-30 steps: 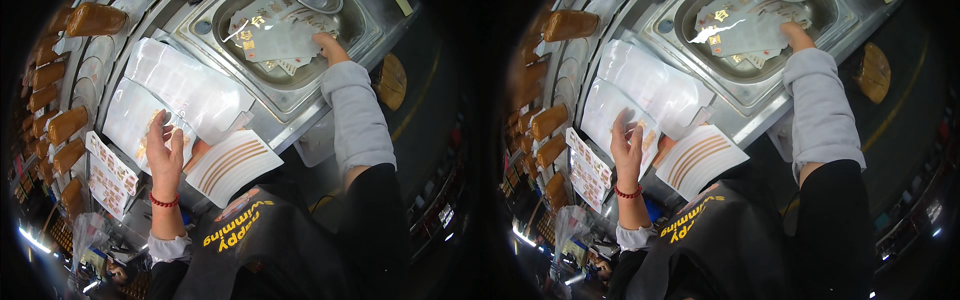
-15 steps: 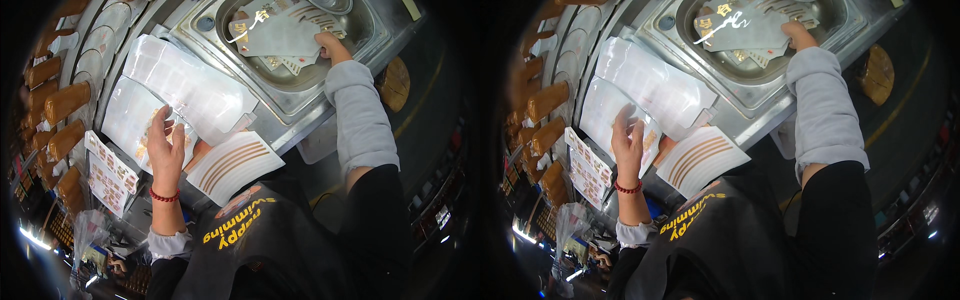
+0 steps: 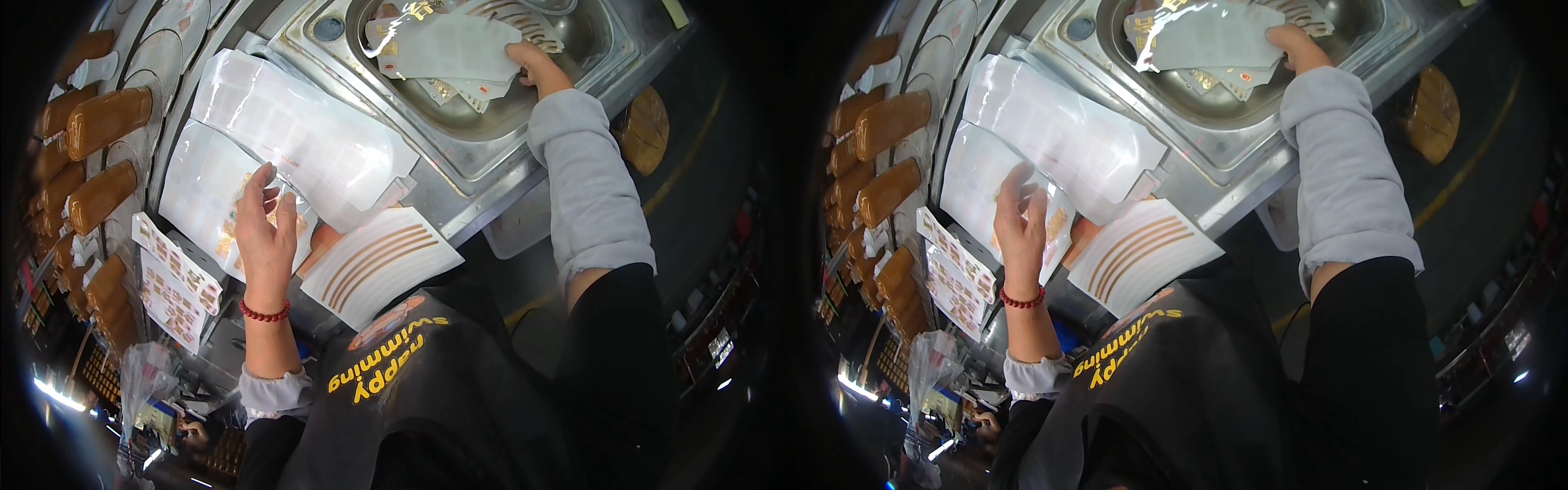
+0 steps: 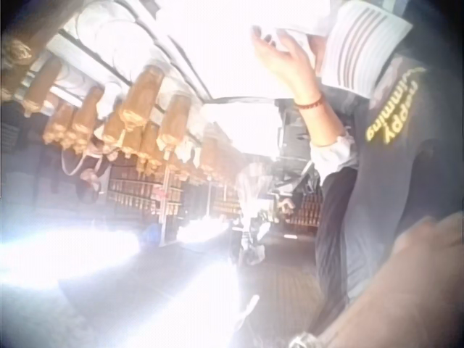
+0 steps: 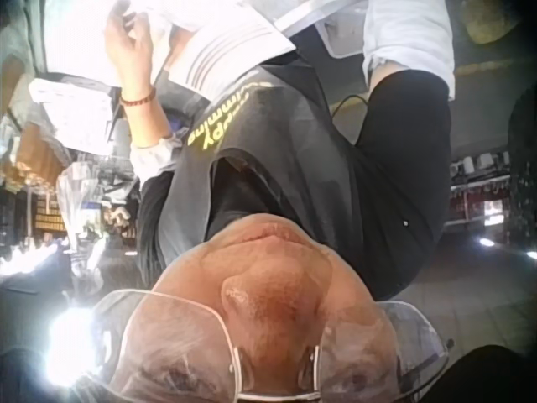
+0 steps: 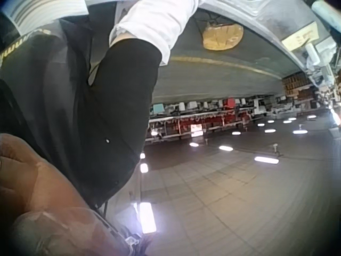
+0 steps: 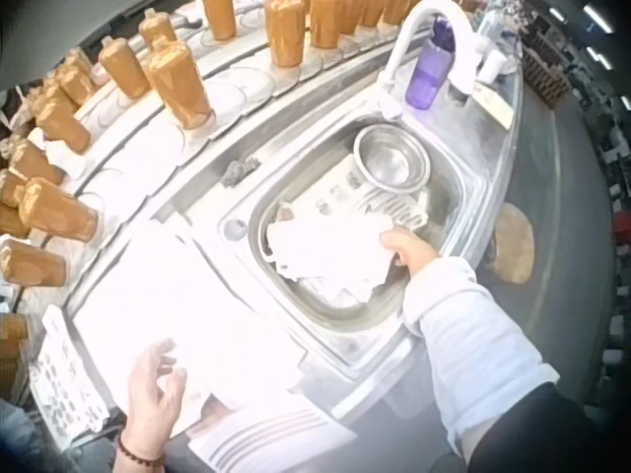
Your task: The person applies adhesive labels to amber-colored bottles, smoothing each label with a green card and peeling off backing layers. They handle multiple bottles one at a time, rotating them to align and press the labels, then place finished bottles aside.
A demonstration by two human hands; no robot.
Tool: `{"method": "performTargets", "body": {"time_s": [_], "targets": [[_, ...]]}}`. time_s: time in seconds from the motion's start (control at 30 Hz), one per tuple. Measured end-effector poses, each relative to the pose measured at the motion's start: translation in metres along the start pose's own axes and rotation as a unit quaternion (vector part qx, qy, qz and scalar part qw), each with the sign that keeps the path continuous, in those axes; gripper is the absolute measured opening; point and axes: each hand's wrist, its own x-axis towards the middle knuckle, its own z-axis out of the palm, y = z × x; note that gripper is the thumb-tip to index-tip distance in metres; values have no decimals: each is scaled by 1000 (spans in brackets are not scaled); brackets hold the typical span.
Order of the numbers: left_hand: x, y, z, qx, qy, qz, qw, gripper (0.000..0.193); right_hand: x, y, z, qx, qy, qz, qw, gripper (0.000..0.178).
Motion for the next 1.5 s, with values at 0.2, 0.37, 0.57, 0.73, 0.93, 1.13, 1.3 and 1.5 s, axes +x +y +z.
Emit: {"method": "performTargets", "body": {"time_s": [0.2,0.37,0.57,0.73,0.93,1.13,1.3,1.5], "targets": [[0,-2,2,21,15,43,999,41,-22,-32,3,-99,-31,54,993,44],[1,-4,2,27,11,47,998,41,-18,-27,7,-144,-33,86,985,42],[-2,-2,2,6,15,20,1000,43,-49,-46,16,-61,35,84,994,34],[-2,-5,4,-1,11,22,1000,43,-31,-36,6,-76,-16,106,991,28],[-3,-4,5,10,10,27,1000,43,-35,-37,10,-103,-30,77,991,29],[-4,-5,8,16,25,50,998,43,-59,-45,11,-119,-37,7,992,47],[-3,-1,10,26,18,52,998,43,-45,-39,6,-62,-76,28,995,43],[-2,-2,13,34,20,63,997,42,-39,-34,11,-106,-65,21,992,37]]}}
